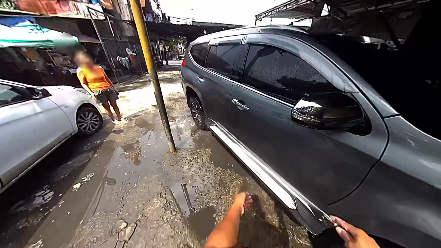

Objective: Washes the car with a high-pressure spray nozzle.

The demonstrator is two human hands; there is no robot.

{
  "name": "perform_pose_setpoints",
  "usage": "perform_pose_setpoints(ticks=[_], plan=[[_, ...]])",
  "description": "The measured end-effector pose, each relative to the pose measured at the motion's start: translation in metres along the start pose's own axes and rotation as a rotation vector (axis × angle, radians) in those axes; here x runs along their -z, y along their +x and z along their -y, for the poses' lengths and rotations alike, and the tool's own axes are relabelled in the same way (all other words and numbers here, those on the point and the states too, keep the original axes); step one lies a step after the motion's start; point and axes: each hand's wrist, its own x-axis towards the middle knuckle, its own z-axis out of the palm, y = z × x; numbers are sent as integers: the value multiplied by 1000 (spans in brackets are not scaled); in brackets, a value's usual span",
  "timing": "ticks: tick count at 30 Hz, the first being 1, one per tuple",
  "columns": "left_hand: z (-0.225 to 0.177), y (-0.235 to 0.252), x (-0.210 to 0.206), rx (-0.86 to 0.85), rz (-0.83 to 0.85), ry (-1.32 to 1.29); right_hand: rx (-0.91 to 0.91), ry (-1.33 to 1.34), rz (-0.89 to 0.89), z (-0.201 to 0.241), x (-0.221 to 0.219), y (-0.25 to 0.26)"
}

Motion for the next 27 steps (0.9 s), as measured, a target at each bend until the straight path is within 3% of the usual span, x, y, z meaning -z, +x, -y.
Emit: perform_pose_setpoints(ticks=[3, 7, 11, 18, 21, 23, 27], plan=[[-51, -15, -23, -77, 19, -14, 27, 30, -77, 9, -9, 24], [-82, -22, -58, -115, 104, -112, 1, 0, 0, 41, -10, 21], [-77, -13, -82, -95, 171, -143, 8, -28, 59, 50, -18, 25], [-57, 8, -125, -43, 49, -283, -20, -53, 67, 61, -20, 20], [-35, 2, -150, -73, 85, -258, -44, -22, 50, 39, -23, 16], [-18, 5, -145, -106, 92, -192, -116, 11, 45, 10, -22, 5], [10, 12, -76, -24, 37, -38, -498, 127, 13, -85, -20, -43]])
